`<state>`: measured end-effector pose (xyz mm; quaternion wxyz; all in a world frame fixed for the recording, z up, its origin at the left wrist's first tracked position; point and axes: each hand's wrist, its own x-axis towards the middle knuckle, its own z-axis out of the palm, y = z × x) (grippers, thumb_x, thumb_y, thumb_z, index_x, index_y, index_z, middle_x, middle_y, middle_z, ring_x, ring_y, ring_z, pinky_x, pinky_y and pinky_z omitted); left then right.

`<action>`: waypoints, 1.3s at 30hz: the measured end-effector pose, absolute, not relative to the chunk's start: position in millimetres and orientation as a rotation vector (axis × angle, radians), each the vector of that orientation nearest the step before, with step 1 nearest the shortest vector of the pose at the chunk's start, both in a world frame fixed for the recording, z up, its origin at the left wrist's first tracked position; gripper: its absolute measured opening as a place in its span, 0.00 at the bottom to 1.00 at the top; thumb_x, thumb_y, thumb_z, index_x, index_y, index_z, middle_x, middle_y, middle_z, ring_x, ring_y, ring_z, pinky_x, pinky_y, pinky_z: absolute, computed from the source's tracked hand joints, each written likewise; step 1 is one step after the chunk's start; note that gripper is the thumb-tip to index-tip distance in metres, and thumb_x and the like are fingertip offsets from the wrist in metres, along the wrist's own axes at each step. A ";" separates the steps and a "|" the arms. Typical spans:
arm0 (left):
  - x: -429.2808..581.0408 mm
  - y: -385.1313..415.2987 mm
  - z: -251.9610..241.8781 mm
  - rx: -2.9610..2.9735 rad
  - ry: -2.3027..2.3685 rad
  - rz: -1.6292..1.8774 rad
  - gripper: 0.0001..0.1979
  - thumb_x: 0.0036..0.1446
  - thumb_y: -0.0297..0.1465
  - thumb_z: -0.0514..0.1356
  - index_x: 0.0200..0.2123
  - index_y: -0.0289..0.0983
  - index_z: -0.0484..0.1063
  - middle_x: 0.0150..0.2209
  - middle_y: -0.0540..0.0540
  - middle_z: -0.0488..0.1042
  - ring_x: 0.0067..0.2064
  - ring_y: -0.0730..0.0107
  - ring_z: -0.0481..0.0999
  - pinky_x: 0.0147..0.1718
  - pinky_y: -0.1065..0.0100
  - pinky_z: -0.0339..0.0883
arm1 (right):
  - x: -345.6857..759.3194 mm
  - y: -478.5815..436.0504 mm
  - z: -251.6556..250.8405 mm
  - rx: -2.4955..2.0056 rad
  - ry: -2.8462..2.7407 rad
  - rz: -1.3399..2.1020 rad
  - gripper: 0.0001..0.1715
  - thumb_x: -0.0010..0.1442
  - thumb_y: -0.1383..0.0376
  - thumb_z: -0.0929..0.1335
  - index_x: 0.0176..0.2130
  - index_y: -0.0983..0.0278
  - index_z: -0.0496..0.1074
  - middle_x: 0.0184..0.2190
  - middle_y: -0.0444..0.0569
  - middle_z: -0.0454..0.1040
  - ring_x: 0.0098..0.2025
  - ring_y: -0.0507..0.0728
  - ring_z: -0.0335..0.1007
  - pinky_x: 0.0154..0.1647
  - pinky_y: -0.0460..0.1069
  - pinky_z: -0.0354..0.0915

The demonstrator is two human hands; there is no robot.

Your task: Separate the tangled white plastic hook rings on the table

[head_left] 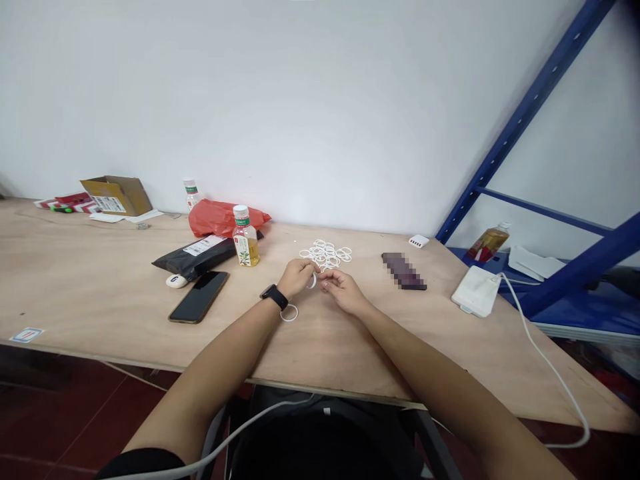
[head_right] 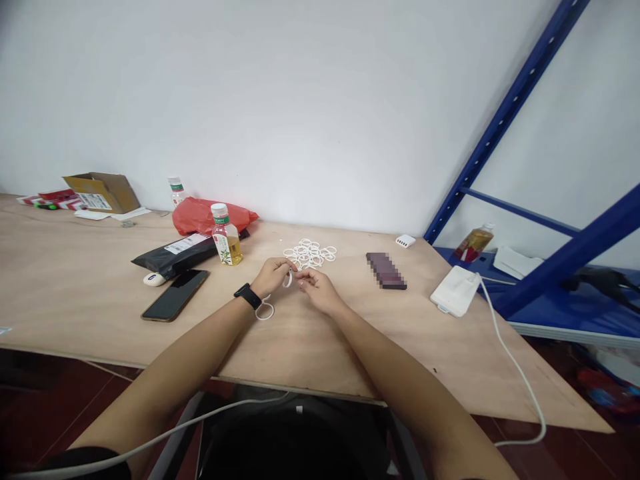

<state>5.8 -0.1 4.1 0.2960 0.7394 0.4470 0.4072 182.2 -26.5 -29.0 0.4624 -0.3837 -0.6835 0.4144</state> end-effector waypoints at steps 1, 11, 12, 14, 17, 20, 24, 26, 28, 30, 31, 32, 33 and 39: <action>2.0 0.8 5.1 2.068 1.234 1.010 0.16 0.53 0.27 0.48 0.29 0.34 0.77 0.28 0.46 0.78 0.31 0.69 0.75 0.33 0.70 0.66 | 185.2 -24.1 -29.5 -0.988 -1.747 0.875 0.11 0.59 0.62 0.67 0.43 0.61 0.72 0.39 0.49 0.75 0.39 0.55 0.71 0.45 0.54 0.67; -7.5 -3.0 8.1 2.600 1.593 0.500 0.15 0.56 0.34 0.52 0.30 0.36 0.79 0.40 0.39 0.77 0.44 0.56 0.73 0.44 0.60 0.61 | 214.8 -2.9 -40.8 -1.539 -2.165 0.122 0.18 0.60 0.64 0.67 0.51 0.59 0.72 0.55 0.55 0.67 0.57 0.65 0.60 0.57 0.61 0.57; -5.9 -3.5 7.3 2.603 1.562 0.516 0.14 0.56 0.35 0.53 0.31 0.37 0.79 0.40 0.40 0.77 0.44 0.56 0.73 0.44 0.61 0.61 | 214.3 -3.9 -40.6 -1.535 -2.168 0.125 0.15 0.60 0.64 0.67 0.48 0.58 0.74 0.53 0.54 0.68 0.56 0.64 0.61 0.56 0.60 0.58; -4.1 -3.6 4.9 2.600 1.488 0.514 0.14 0.56 0.35 0.54 0.33 0.38 0.79 0.39 0.41 0.78 0.43 0.58 0.74 0.44 0.61 0.61 | 213.0 -6.1 -39.2 -1.520 -2.158 0.127 0.10 0.60 0.65 0.68 0.42 0.59 0.76 0.51 0.53 0.69 0.54 0.62 0.63 0.55 0.58 0.59; -5.0 -2.0 1.2 2.579 1.457 0.461 0.13 0.55 0.37 0.56 0.31 0.38 0.78 0.36 0.41 0.79 0.39 0.58 0.75 0.45 0.59 0.61 | 212.2 -8.6 -36.7 -1.497 -2.139 0.142 0.06 0.59 0.67 0.68 0.37 0.61 0.76 0.49 0.52 0.69 0.52 0.61 0.63 0.54 0.58 0.60; -7.9 -0.3 0.1 2.574 1.509 0.399 0.10 0.53 0.35 0.58 0.29 0.38 0.78 0.34 0.41 0.80 0.39 0.57 0.75 0.47 0.57 0.60 | 211.4 -10.8 -34.3 -1.413 -2.117 0.143 0.08 0.60 0.69 0.66 0.37 0.61 0.75 0.48 0.53 0.68 0.52 0.60 0.63 0.54 0.58 0.61; -6.4 1.0 0.0 2.507 1.491 0.598 0.14 0.54 0.32 0.56 0.41 0.37 0.78 0.39 0.40 0.80 0.43 0.55 0.76 0.47 0.56 0.62 | 205.5 -19.3 -28.0 -1.193 -2.121 0.120 0.09 0.62 0.69 0.64 0.39 0.62 0.74 0.52 0.55 0.64 0.57 0.61 0.60 0.58 0.58 0.60; -2.5 2.1 -1.8 2.345 1.394 0.804 0.19 0.57 0.32 0.54 0.50 0.34 0.74 0.41 0.41 0.80 0.43 0.58 0.77 0.44 0.61 0.65 | 200.3 -25.7 -23.2 -1.085 -2.150 0.119 0.10 0.62 0.69 0.64 0.40 0.62 0.74 0.53 0.55 0.63 0.58 0.61 0.59 0.59 0.58 0.60; 1.7 3.7 -4.6 2.174 1.276 0.916 0.20 0.58 0.32 0.53 0.51 0.33 0.74 0.38 0.42 0.80 0.40 0.63 0.77 0.42 0.65 0.67 | 195.1 -32.0 -18.1 -1.009 -2.187 0.127 0.11 0.63 0.69 0.63 0.41 0.61 0.74 0.53 0.54 0.64 0.58 0.61 0.60 0.58 0.58 0.61; 4.8 5.3 -6.9 2.049 1.196 0.960 0.17 0.56 0.30 0.55 0.46 0.32 0.77 0.37 0.44 0.80 0.39 0.65 0.78 0.40 0.68 0.69 | 191.1 -36.8 -13.6 -0.964 -2.224 0.129 0.12 0.63 0.70 0.62 0.41 0.60 0.74 0.53 0.54 0.65 0.56 0.61 0.62 0.56 0.58 0.63; 5.6 5.8 -7.5 1.995 1.173 0.970 0.15 0.55 0.29 0.55 0.43 0.32 0.78 0.36 0.44 0.81 0.39 0.66 0.78 0.40 0.68 0.69 | 189.8 -38.4 -11.9 -0.953 -2.241 0.122 0.13 0.63 0.70 0.62 0.41 0.60 0.74 0.53 0.54 0.66 0.55 0.60 0.63 0.55 0.58 0.63; 6.1 6.2 -7.6 1.941 1.155 0.979 0.14 0.54 0.28 0.55 0.41 0.32 0.78 0.36 0.45 0.81 0.38 0.66 0.78 0.40 0.69 0.70 | 189.0 -39.5 -10.5 -0.947 -2.261 0.111 0.13 0.63 0.70 0.62 0.41 0.60 0.73 0.53 0.54 0.67 0.54 0.60 0.64 0.54 0.58 0.63; 6.4 6.3 -7.2 1.885 1.143 0.985 0.14 0.54 0.26 0.55 0.40 0.32 0.78 0.36 0.44 0.81 0.38 0.67 0.78 0.39 0.69 0.70 | 188.5 -40.1 -9.7 -0.943 -2.282 0.097 0.13 0.64 0.70 0.61 0.42 0.60 0.73 0.53 0.54 0.68 0.54 0.60 0.65 0.54 0.58 0.63; 8.0 4.2 -2.1 1.643 1.080 1.003 0.12 0.51 0.22 0.56 0.36 0.31 0.79 0.35 0.44 0.81 0.35 0.69 0.79 0.36 0.71 0.71 | 187.4 -38.4 -12.3 -0.944 -2.419 0.007 0.12 0.65 0.68 0.60 0.42 0.62 0.72 0.43 0.54 0.74 0.48 0.60 0.67 0.49 0.56 0.64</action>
